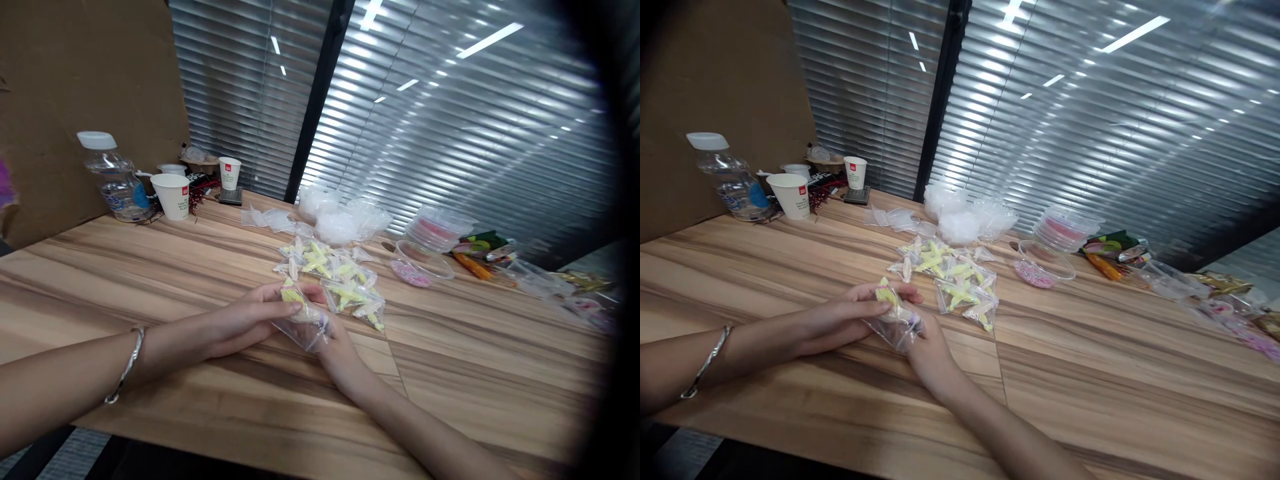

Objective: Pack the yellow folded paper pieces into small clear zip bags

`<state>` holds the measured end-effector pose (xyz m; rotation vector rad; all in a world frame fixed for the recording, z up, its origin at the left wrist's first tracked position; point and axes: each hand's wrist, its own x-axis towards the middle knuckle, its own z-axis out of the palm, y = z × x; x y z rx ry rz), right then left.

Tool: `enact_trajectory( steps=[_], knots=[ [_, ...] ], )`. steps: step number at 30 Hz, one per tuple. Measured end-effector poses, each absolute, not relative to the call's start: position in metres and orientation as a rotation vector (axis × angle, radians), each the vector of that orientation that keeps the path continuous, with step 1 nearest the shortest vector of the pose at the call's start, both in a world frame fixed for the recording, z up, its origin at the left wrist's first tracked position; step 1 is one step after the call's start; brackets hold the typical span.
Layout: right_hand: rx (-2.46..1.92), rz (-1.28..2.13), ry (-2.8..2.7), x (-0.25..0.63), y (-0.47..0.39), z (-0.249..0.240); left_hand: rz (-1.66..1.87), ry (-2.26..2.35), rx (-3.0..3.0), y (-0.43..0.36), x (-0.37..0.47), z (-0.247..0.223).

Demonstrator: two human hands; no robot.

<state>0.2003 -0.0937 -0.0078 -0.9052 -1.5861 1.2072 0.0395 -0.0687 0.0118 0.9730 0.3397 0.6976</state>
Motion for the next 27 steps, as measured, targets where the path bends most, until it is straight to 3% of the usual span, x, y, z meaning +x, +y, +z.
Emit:
enact_trajectory(
  steps=[27],
  knots=[
    [-0.926,1.233,-1.752,0.201,-0.1,-0.006,0.478,0.408,1.433,-0.068,0.032,0.014]
  ],
)
